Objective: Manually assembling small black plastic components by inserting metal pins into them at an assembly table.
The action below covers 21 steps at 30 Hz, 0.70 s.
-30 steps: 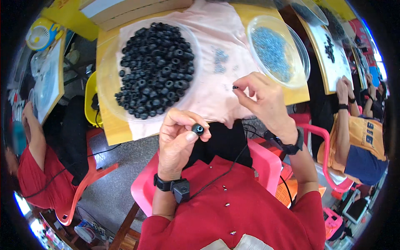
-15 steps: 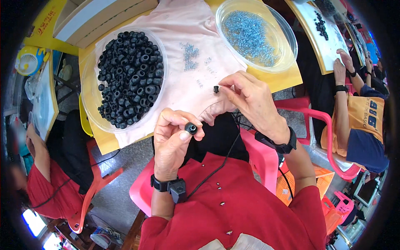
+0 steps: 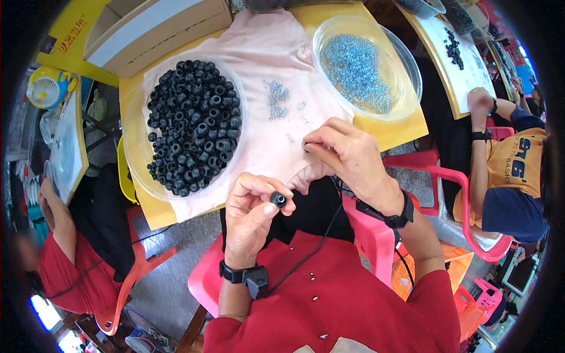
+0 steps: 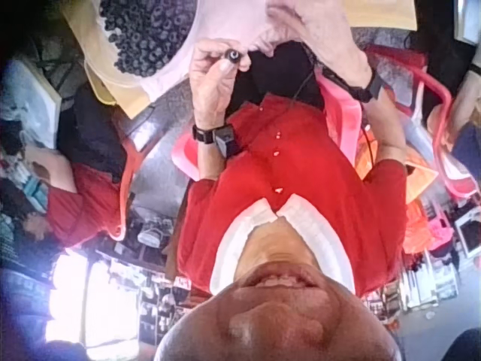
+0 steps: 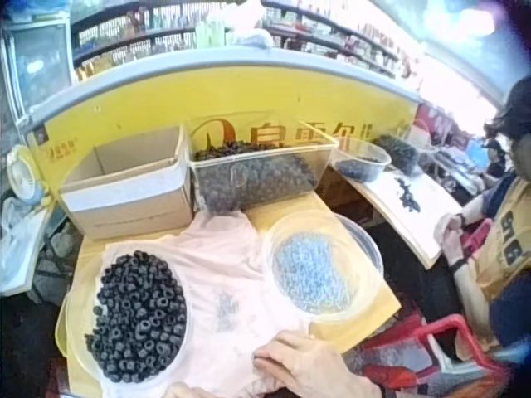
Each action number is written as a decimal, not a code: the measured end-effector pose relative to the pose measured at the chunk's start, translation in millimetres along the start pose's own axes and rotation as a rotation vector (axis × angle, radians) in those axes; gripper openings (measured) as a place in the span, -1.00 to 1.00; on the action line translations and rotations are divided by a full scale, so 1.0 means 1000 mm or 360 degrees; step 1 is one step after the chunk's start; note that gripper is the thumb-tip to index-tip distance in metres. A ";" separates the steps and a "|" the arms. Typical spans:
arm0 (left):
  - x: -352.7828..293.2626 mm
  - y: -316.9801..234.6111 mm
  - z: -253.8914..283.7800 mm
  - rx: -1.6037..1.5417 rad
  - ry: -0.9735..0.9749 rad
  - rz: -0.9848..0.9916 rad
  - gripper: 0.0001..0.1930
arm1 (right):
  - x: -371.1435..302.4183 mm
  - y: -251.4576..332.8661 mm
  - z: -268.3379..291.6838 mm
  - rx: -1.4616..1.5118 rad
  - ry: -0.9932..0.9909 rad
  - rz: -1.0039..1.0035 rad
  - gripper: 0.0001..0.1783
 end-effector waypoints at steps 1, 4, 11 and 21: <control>0.000 0.000 0.000 -0.0005 -0.0008 0.0015 -0.75 | 0.000 0.001 0.000 -0.0021 -0.0014 -0.0021 -0.87; -0.002 0.001 0.003 -0.0003 -0.0014 0.0058 -0.73 | 0.000 0.007 -0.001 -0.0187 -0.0060 0.0072 -0.86; 0.000 0.005 -0.001 -0.0075 -0.0024 0.0007 -0.79 | -0.011 0.017 -0.007 -0.0430 -0.0070 0.0217 -0.82; -0.004 0.005 -0.011 0.0103 -0.0184 -0.0006 -0.72 | -0.020 0.013 -0.014 -0.0381 -0.0066 0.0240 -0.73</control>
Point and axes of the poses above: each hand's wrist, its own x-axis towards the middle knuckle, its own z-axis out of the back of the hand, y = z × x, the point moved 2 cm from there along x, towards the middle knuckle, and after that the axes turned 5 degrees about x, right-handed, at the moved point
